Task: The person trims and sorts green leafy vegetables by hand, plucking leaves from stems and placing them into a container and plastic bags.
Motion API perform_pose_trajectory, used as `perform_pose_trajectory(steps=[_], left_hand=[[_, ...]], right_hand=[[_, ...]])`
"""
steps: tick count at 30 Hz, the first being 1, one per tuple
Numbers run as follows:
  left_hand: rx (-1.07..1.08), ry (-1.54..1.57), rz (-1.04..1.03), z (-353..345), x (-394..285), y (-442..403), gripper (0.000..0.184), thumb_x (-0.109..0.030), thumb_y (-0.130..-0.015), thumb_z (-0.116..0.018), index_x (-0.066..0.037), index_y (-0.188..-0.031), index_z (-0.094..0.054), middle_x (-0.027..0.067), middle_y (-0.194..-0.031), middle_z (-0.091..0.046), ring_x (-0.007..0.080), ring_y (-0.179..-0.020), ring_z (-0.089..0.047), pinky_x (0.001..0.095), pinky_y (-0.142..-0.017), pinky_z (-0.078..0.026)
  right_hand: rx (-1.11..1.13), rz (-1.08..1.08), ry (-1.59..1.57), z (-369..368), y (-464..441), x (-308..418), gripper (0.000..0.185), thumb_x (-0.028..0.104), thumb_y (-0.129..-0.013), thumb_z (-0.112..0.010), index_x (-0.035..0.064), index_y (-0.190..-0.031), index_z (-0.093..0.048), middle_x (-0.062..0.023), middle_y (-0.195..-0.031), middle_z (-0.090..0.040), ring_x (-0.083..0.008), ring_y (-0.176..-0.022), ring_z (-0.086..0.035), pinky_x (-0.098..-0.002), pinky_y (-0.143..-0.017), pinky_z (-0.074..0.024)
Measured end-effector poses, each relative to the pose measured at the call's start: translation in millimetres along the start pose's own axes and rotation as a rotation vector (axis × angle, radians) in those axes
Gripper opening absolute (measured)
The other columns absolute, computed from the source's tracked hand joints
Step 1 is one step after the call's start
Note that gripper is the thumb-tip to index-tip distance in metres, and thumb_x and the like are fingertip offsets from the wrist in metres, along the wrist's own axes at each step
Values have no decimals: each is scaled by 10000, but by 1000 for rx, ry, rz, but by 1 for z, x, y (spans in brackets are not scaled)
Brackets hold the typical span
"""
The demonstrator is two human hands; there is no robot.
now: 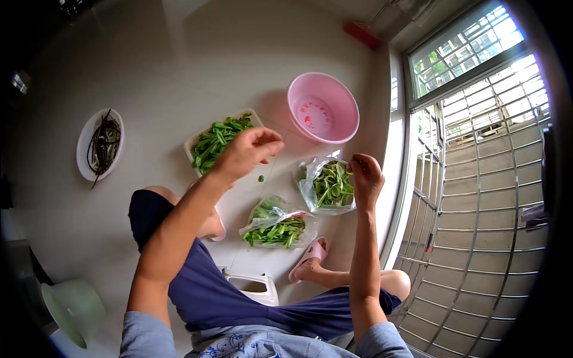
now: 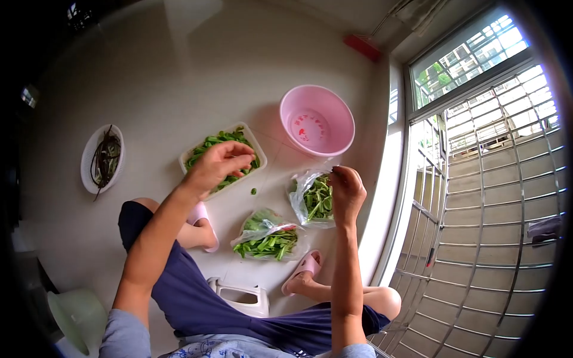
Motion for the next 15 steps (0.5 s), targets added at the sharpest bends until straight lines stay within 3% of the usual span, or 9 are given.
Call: perform_pose_trajectory(steps=[2,3,5,7,9,14,15], left_hand=[[-46,-4,4,11,1,0,197,-173,-738,-556,-33,-875,-532,22,-811,-540,78,-734,-491,218,-633,-405],[-77,-2,4,15,2,1,179,-159,-738,-550,-34,-866,-534,16,-780,-542,73,-716,-491,214,-626,-404],[-58,-30,24,12,1,3,179,-159,-737,-552,-33,-863,-535,14,-769,-541,75,-706,-491,212,-626,-404],[-39,-83,41,8,-4,5,171,-145,-739,-552,-25,-859,-535,14,-748,-536,77,-682,-490,211,-624,-406],[7,-95,57,6,-4,7,172,-123,-746,-536,-17,-881,-525,25,-794,-542,79,-711,-498,210,-646,-407],[53,-96,88,-2,3,2,167,-82,-753,-522,-4,-900,-512,42,-830,-551,81,-729,-509,209,-666,-415],[72,-140,85,-5,3,1,164,-77,-754,-522,-3,-899,-511,43,-827,-552,81,-729,-511,208,-666,-418]], right_hand=[[-25,44,272,16,-3,-66,201,-20,-669,-566,3,-868,-552,-101,-827,-566,-171,-688,-561,-243,-598,-463],[120,127,607,11,6,-132,227,5,-654,-577,13,-880,-557,-126,-869,-555,-219,-712,-560,-265,-613,-465],[274,178,987,14,33,-215,274,55,-633,-588,21,-904,-558,-157,-900,-547,-290,-741,-553,-303,-644,-461],[289,140,1030,9,36,-216,296,79,-628,-587,21,-916,-553,-164,-889,-549,-313,-745,-546,-318,-661,-456],[406,-446,763,4,46,-232,309,78,-636,-561,22,-938,-539,-147,-892,-563,-295,-778,-547,-316,-683,-445],[483,-320,752,-35,85,-252,352,233,-573,-656,62,-869,-571,-173,-822,-566,-308,-805,-539,-348,-684,-432],[591,-383,838,-44,92,-250,375,243,-586,-646,50,-895,-555,-178,-799,-565,-328,-773,-537,-364,-678,-432]])
Point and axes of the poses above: each hand's wrist, its own y-axis away from the middle knuckle, its own z-axis out of the back of the hand, x = y × z, the point moved 8 cm from there along -y, towards the middle knuckle
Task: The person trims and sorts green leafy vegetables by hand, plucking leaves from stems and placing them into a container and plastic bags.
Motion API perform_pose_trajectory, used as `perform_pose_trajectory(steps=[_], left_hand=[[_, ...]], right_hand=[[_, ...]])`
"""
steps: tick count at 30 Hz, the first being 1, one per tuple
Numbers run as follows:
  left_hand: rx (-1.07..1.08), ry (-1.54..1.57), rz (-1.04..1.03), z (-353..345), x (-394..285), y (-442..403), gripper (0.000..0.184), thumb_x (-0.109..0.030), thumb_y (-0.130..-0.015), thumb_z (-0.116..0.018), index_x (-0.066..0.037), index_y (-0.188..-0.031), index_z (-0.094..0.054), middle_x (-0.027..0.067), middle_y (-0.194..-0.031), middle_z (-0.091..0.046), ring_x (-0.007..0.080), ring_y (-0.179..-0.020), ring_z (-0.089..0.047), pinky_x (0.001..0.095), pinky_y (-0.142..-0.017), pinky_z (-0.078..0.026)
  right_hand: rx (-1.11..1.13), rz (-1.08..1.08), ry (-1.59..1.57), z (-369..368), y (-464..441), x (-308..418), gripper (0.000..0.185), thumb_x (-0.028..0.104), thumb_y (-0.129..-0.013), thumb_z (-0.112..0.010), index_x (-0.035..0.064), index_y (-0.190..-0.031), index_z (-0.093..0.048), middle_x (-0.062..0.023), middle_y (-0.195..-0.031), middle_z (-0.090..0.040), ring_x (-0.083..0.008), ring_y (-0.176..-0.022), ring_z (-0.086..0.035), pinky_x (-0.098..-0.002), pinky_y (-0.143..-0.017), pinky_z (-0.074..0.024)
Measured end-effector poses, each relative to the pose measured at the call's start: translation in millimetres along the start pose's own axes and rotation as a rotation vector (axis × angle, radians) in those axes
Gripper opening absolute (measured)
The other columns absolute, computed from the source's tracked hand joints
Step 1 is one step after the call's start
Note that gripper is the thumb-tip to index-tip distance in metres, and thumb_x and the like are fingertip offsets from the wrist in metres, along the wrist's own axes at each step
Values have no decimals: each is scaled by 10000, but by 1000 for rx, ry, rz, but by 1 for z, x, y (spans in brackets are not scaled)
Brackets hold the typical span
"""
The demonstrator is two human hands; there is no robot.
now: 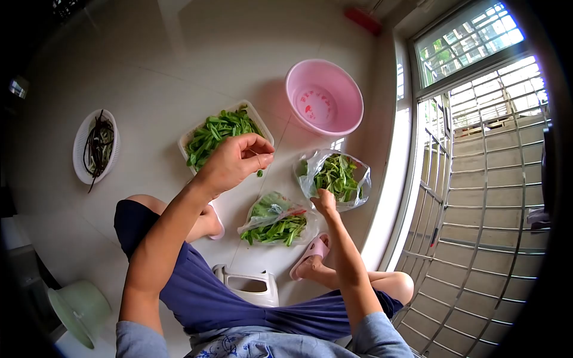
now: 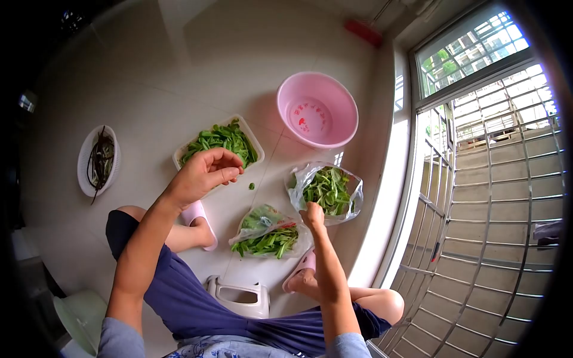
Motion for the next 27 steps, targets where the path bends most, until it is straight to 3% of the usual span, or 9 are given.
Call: perform_pose_trajectory(steps=[1,4,9,13,15,17,19,22,27], left_hand=[[16,-44,-5,-2,0,-1,161,-72,-754,-522,-2,-899,-511,45,-824,-553,81,-729,-513,206,-665,-421],[2,-45,3,-2,2,-2,161,-73,-755,-523,1,-897,-510,44,-822,-553,83,-740,-514,207,-670,-425],[4,-67,-34,-3,7,-4,172,-100,-745,-542,5,-880,-521,42,-799,-556,91,-729,-513,216,-662,-424],[-9,-97,-81,-3,4,-2,186,-134,-742,-551,5,-863,-529,45,-778,-560,98,-717,-516,226,-658,-421],[-10,-93,-68,0,3,1,189,-135,-741,-554,7,-862,-526,46,-779,-561,95,-727,-520,226,-665,-421],[-13,-55,-94,2,0,3,187,-129,-740,-556,8,-863,-524,44,-772,-560,91,-722,-519,223,-665,-420],[-28,-50,-79,6,-1,6,178,-114,-741,-554,8,-867,-523,42,-767,-557,83,-707,-511,219,-661,-417],[-8,-20,24,12,4,13,169,-36,-749,-527,10,-910,-506,40,-848,-543,69,-779,-499,192,-711,-409],[-101,-88,131,37,11,28,183,-14,-736,-523,16,-915,-508,54,-862,-550,90,-783,-501,219,-718,-406]], right_hand=[[70,-100,-19,-19,-3,-8,274,239,-656,-579,32,-833,-547,-189,-747,-559,-345,-721,-537,-387,-648,-431],[-68,61,65,2,9,39,161,157,-765,-398,13,-743,-467,-182,-698,-552,-332,-698,-536,-421,-608,-405],[-120,226,195,13,26,72,156,193,-768,-448,44,-809,-432,-166,-664,-532,-330,-632,-529,-413,-564,-407],[-177,123,236,27,40,82,277,125,-716,-507,49,-973,-435,-162,-821,-523,-318,-784,-509,-393,-633,-406],[-334,296,145,42,47,109,223,95,-723,-474,33,-937,-460,-131,-816,-502,-292,-814,-488,-367,-667,-400],[-302,425,-84,43,52,137,174,38,-708,-462,21,-878,-498,-141,-824,-508,-302,-803,-494,-365,-677,-405],[-63,313,-273,1,27,134,169,25,-682,-490,25,-846,-534,-171,-859,-530,-324,-797,-514,-368,-695,-417],[86,226,-314,-59,-14,131,210,44,-677,-513,42,-886,-535,-166,-883,-532,-323,-819,-512,-373,-707,-416],[9,191,-250,-107,-60,139,244,77,-705,-495,59,-948,-496,-172,-915,-503,-340,-824,-500,-398,-688,-415]])
Point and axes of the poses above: each hand's wrist, its own y-axis away from the middle knuckle, its own z-axis out of the back of the hand, x = y × z, the point moved 8 cm from there along -y, towards the middle knuckle
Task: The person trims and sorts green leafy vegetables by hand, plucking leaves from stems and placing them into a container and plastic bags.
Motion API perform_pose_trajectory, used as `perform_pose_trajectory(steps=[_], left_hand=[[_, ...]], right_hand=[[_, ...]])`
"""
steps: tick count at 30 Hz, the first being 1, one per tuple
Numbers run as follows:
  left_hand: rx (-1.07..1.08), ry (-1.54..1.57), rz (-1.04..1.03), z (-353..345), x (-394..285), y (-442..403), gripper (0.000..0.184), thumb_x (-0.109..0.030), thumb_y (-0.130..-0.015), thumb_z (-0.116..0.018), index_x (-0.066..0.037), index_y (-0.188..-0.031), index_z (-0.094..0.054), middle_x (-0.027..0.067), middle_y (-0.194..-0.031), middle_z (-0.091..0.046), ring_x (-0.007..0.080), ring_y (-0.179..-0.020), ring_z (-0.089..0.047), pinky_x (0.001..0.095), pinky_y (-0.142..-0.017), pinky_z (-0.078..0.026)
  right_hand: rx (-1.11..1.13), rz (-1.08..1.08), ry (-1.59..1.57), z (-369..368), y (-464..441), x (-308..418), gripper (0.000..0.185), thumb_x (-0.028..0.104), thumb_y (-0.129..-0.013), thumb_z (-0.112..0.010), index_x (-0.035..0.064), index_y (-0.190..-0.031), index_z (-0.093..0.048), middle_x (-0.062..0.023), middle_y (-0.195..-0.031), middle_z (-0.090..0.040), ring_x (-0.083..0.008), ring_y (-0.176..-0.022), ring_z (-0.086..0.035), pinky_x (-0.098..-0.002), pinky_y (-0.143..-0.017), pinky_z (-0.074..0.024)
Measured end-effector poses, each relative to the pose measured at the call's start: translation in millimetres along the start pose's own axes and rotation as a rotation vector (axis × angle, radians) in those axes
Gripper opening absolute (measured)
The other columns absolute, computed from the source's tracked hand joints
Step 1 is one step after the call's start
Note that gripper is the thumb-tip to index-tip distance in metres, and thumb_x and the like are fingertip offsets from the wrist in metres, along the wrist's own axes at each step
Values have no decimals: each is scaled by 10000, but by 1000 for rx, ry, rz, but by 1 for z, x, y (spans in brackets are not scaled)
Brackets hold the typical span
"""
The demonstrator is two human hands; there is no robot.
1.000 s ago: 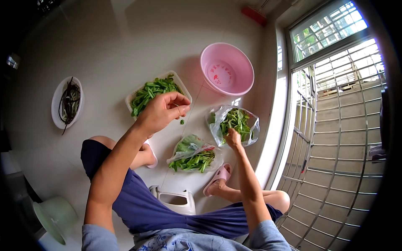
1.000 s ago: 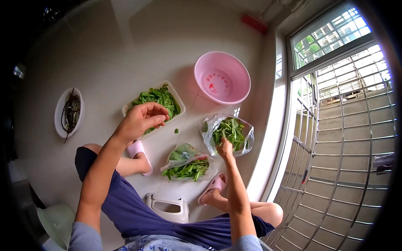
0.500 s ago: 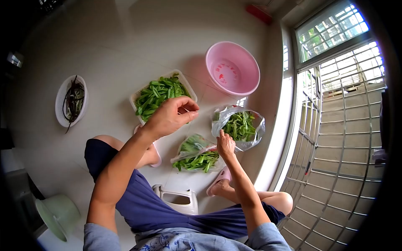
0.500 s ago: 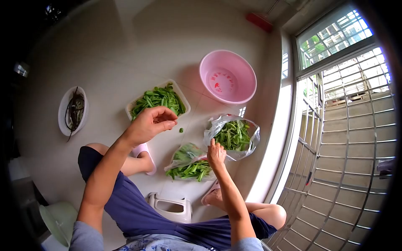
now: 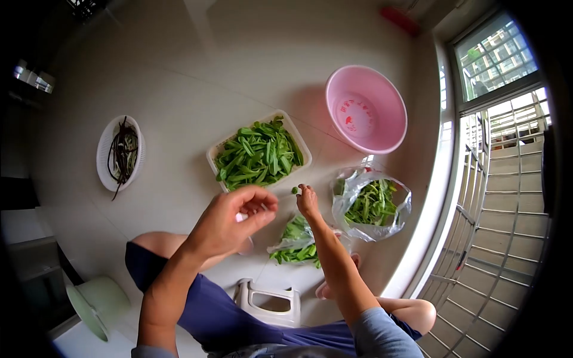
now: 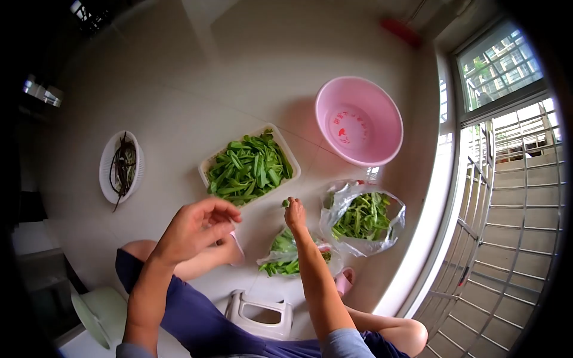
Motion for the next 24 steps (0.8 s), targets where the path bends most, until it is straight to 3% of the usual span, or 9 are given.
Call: perform_pose_trajectory(steps=[1,3,7,9,13,18,21,22,24], left_hand=[[-47,38,-7,5,0,0,164,-45,-723,-551,1,-880,-532,21,-790,-555,62,-694,-493,194,-627,-409],[-58,27,16,11,2,0,167,-41,-722,-551,3,-882,-531,25,-794,-556,64,-697,-495,194,-621,-412],[-62,14,24,16,4,-2,177,-32,-714,-553,6,-886,-530,36,-808,-558,73,-702,-507,195,-607,-419],[-78,-19,-28,15,2,-3,190,-18,-700,-555,2,-887,-532,41,-806,-560,78,-702,-511,209,-630,-418],[-74,-32,-66,7,-9,0,170,-17,-695,-553,-1,-863,-530,39,-781,-565,79,-678,-504,212,-633,-410],[38,-71,-97,-21,-26,4,169,-17,-733,-523,1,-901,-518,43,-840,-557,86,-771,-503,213,-706,-400],[92,-101,-187,-38,-30,-4,138,-27,-745,-519,0,-881,-520,29,-830,-555,72,-761,-502,202,-705,-403],[89,-112,-176,-41,-29,-8,141,-28,-745,-523,6,-882,-516,27,-824,-554,72,-758,-504,202,-705,-406],[46,-107,-296,-44,-29,-13,157,-115,-733,-555,10,-825,-533,44,-716,-556,80,-633,-507,213,-601,-413]], right_hand=[[-17,23,24,-7,-8,1,217,77,-718,-469,53,-932,-493,-173,-898,-497,-344,-806,-500,-405,-677,-415],[-1,40,107,-25,-18,-2,154,62,-734,-404,38,-866,-479,-172,-854,-481,-355,-756,-502,-425,-638,-414],[-57,-35,161,-36,-18,-12,77,43,-696,-426,24,-755,-471,-176,-809,-496,-352,-723,-495,-417,-622,-401],[-93,54,-28,-24,-3,-1,72,15,-690,-403,26,-726,-464,-162,-751,-500,-360,-687,-489,-414,-594,-397],[-324,237,-223,85,59,69,80,-8,-689,-493,35,-753,-514,-139,-756,-517,-309,-671,-510,-346,-584,-421],[-850,175,-188,222,125,37,174,-80,-667,-490,24,-803,-522,-121,-786,-519,-252,-694,-519,-301,-600,-437],[-763,30,222,227,108,-46,266,-1,-679,-527,42,-941,-524,-129,-932,-513,-285,-801,-520,-333,-691,-426],[-640,-70,348,224,102,-79,213,-1,-710,-498,27,-914,-553,-177,-964,-509,-263,-817,-538,-310,-667,-448],[-624,-45,153,252,115,-87,197,22,-712,-512,31,-899,-573,-166,-886,-549,-252,-756,-554,-292,-645,-452]])
Point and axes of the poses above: each hand's wrist, its own y-axis away from the middle knuckle, its own z-axis out of the back of the hand, x = y × z, the point moved 8 cm from there along -y, towards the middle knuckle
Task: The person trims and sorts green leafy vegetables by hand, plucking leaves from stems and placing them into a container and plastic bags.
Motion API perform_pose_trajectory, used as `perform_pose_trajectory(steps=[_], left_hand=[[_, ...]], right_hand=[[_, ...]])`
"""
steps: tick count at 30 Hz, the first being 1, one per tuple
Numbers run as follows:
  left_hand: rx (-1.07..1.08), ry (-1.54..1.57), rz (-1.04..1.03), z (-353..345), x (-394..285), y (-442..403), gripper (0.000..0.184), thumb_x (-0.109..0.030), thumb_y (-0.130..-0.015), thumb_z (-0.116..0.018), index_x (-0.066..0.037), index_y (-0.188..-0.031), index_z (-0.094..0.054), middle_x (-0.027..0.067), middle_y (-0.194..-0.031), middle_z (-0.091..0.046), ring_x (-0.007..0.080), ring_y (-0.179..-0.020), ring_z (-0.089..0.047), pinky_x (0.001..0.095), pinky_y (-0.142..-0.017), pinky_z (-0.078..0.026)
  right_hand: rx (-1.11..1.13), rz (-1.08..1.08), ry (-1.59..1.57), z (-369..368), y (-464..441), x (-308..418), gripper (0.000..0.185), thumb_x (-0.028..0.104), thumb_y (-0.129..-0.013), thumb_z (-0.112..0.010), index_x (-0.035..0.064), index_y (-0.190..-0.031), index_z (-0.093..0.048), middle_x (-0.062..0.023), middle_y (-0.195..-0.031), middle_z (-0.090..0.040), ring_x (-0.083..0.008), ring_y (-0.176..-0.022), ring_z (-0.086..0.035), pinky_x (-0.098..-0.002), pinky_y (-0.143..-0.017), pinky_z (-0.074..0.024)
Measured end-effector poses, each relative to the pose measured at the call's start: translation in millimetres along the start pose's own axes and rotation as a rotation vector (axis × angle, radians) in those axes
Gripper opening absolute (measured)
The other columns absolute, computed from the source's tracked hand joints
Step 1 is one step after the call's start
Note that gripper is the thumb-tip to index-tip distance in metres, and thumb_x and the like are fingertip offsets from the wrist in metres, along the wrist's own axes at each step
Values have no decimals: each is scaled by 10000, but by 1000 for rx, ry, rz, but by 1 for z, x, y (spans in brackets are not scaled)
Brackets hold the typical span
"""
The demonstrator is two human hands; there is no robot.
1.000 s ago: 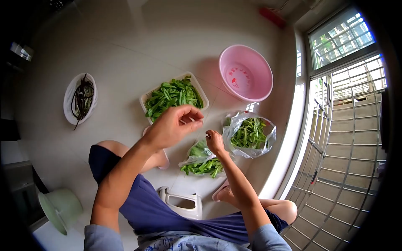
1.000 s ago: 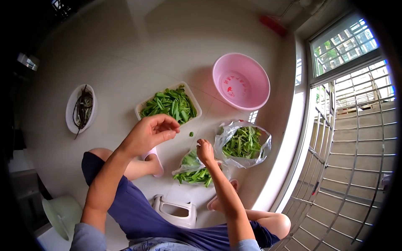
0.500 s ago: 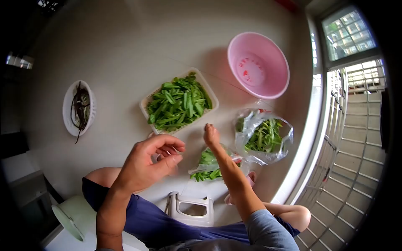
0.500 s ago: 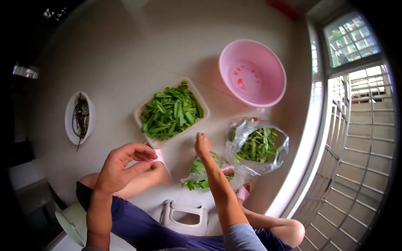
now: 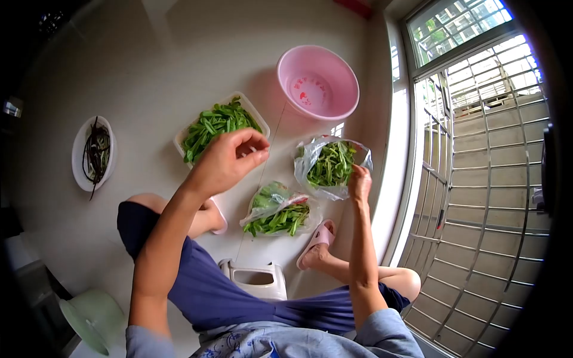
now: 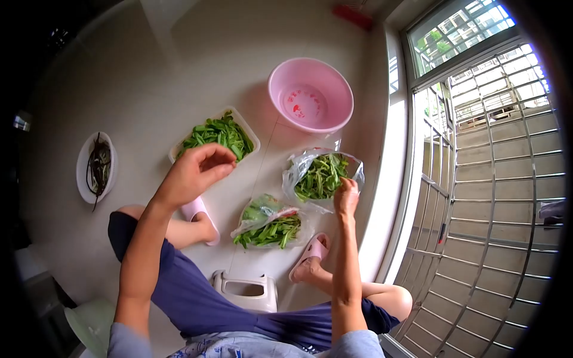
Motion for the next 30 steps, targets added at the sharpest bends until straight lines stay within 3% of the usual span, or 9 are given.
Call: perform_pose_trajectory(steps=[3,4,5,8,9,13,18,23,30], left_hand=[[25,-88,-20,-8,-7,-2,186,-138,-726,-560,11,-834,-533,58,-723,-561,100,-651,-522,230,-613,-420],[27,-90,-20,-10,-7,-3,186,-138,-726,-560,11,-834,-533,58,-723,-561,100,-651,-522,230,-613,-420],[40,-124,-10,-13,-3,-5,196,-146,-724,-560,10,-840,-535,64,-733,-565,113,-664,-528,238,-622,-423],[70,-175,2,-20,9,-9,210,-157,-721,-559,8,-849,-538,73,-752,-570,131,-682,-537,251,-638,-427],[81,-180,10,-21,12,-10,214,-160,-720,-557,7,-853,-539,75,-762,-572,138,-688,-539,257,-644,-428],[116,-178,44,-25,17,-9,218,-166,-721,-555,8,-852,-539,80,-770,-572,142,-702,-541,261,-650,-429],[160,-184,116,-24,24,-9,166,-105,-736,-550,5,-858,-523,30,-792,-545,88,-756,-504,212,-695,-404],[170,-198,83,-27,18,-11,176,-119,-736,-551,8,-854,-525,34,-777,-548,90,-742,-505,218,-681,-407],[270,-304,7,-56,36,-8,209,-147,-720,-563,3,-862,-536,61,-771,-560,114,-722,-515,243,-665,-415]], right_hand=[[169,-74,-178,8,26,10,119,43,-718,-524,19,-805,-603,-105,-715,-592,-143,-586,-558,-236,-539,-451],[273,-162,-574,-14,44,3,118,75,-729,-520,4,-768,-607,-96,-709,-597,-107,-559,-552,-235,-495,-448],[520,-129,-227,-40,67,-2,165,125,-728,-533,-13,-787,-603,-101,-694,-598,-119,-535,-557,-249,-486,-456],[911,-486,-278,-92,137,-7,210,134,-712,-554,-23,-847,-589,-87,-695,-587,-138,-576,-567,-240,-537,-482],[866,-682,-526,-117,161,-22,237,139,-718,-554,-22,-893,-570,-87,-737,-581,-151,-610,-565,-249,-556,-484],[876,-806,-369,-150,202,-37,245,152,-753,-517,57,-977,-548,-49,-858,-554,-171,-756,-534,-288,-656,-470],[788,-1193,-681,-167,231,-46,300,133,-755,-472,117,-1054,-493,-21,-952,-517,-192,-881,-485,-369,-806,-385],[708,-907,-539,-126,208,-39,192,138,-694,-539,-15,-790,-604,-72,-670,-573,-160,-598,-550,-249,-516,-473],[795,-568,-743,-28,187,42,152,44,-709,-544,-27,-838,-578,-37,-743,-572,-100,-669,-524,-213,-644,-429]])
Point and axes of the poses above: each hand's wrist, its own y-axis away from the middle knuckle, its own z-axis out of the back of the hand, x = y × z, the point moved 8 cm from there along -y, towards the middle knuckle
